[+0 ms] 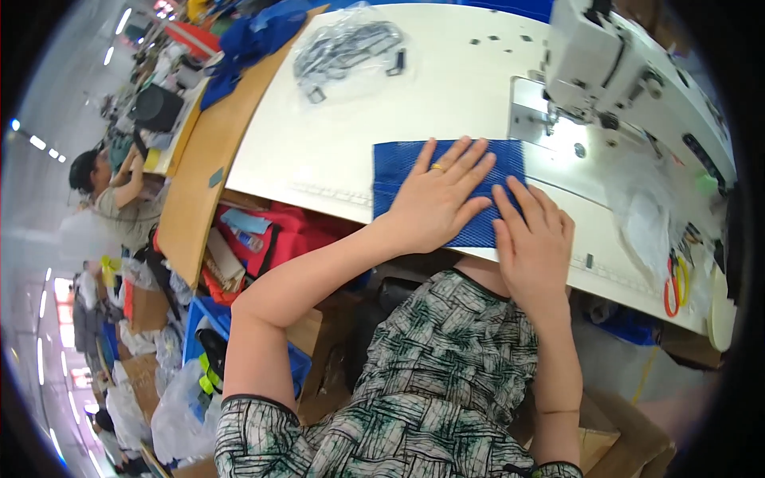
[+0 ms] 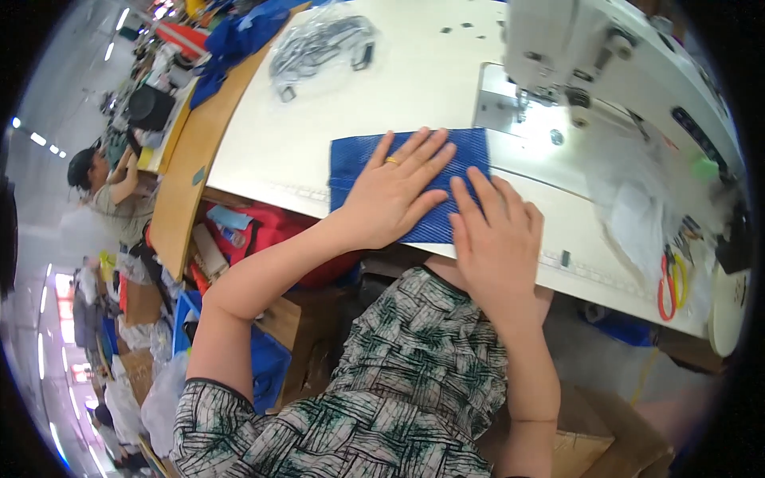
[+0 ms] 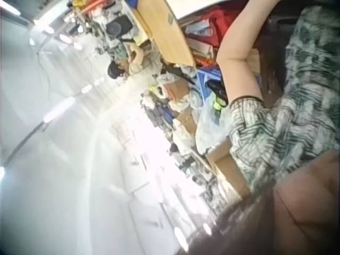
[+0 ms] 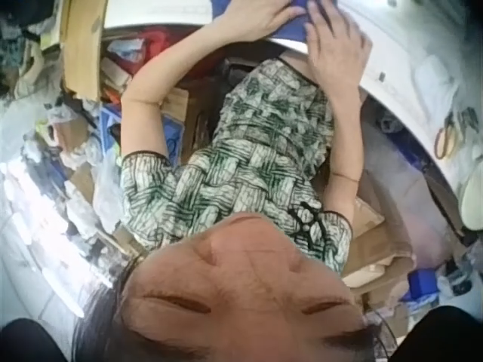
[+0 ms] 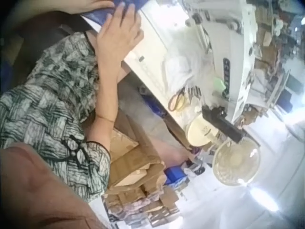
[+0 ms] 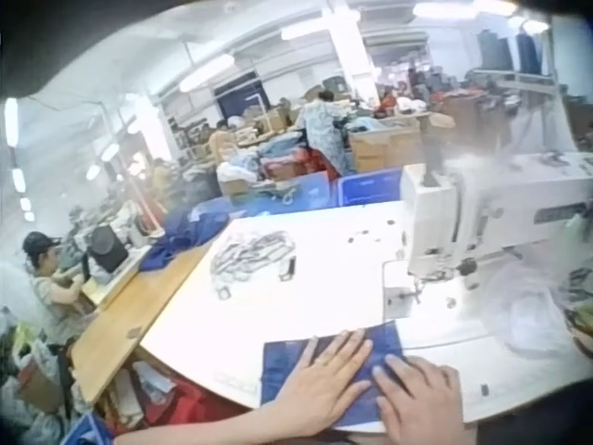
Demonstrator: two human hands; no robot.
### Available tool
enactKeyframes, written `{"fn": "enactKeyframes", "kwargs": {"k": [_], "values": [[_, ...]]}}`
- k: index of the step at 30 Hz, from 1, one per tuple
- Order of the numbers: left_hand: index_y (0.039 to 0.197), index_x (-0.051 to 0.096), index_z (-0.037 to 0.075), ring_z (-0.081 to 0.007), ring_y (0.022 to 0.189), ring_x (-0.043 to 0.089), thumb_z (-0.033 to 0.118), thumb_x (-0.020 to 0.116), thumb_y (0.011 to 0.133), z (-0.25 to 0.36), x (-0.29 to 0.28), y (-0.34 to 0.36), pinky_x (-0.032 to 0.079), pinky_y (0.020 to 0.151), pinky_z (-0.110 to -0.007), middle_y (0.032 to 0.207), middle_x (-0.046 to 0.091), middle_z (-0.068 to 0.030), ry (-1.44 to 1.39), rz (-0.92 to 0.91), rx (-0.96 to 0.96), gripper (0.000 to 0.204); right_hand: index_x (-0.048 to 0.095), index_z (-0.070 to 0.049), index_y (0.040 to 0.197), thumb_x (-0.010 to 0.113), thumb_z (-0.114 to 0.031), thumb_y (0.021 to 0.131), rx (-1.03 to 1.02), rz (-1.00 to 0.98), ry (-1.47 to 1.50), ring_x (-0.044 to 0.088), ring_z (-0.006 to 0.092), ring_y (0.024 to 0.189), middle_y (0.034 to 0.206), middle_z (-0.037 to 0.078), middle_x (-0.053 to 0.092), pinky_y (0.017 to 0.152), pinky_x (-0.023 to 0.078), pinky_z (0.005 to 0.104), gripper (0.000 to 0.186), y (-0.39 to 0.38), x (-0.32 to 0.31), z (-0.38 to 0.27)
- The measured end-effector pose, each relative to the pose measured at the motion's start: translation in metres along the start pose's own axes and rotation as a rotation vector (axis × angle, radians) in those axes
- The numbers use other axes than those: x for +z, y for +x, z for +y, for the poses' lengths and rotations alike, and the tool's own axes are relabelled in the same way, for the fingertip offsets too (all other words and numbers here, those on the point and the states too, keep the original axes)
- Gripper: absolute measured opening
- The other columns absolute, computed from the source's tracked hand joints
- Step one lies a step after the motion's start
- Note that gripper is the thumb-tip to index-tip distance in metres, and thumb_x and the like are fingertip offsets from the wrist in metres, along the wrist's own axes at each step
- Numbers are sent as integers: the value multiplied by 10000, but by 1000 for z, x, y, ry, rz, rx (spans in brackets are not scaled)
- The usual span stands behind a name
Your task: The person is sewing a small piece of blue mesh fabric with a green fabric border using an industrial sewing machine.
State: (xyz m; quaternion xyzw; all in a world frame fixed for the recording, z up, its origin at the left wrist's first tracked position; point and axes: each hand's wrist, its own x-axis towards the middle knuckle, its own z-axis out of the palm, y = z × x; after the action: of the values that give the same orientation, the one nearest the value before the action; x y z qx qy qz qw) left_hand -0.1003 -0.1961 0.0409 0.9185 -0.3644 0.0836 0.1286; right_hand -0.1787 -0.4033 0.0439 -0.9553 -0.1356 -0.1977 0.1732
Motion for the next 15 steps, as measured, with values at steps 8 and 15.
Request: {"fn": "enactKeyframes", "kwargs": {"k": [8, 15], "values": [[1658, 327, 165, -324, 1603, 250, 403, 436, 1117, -56, -26, -55, 100, 1277, -629, 1739, 258, -114, 109, -73, -224, 601, 667, -123, 1396, 638, -196, 993, -22, -18, -46, 484, 295, 1408, 1512, 40, 578, 1126, 354, 493, 410, -5, 0, -17], [1523, 489, 27, -389, 1418, 488, 329, 696, 1006, -37, -54, -3, 367, 1176, -517, 1521, 527, -237, -196, 165, -148, 634, 668, -117, 1389, 655, -189, 974, -17, 22, -69, 478, 334, 1401, 1514, 33, 578, 1149, 345, 511, 421, -8, 9, -11]]}}
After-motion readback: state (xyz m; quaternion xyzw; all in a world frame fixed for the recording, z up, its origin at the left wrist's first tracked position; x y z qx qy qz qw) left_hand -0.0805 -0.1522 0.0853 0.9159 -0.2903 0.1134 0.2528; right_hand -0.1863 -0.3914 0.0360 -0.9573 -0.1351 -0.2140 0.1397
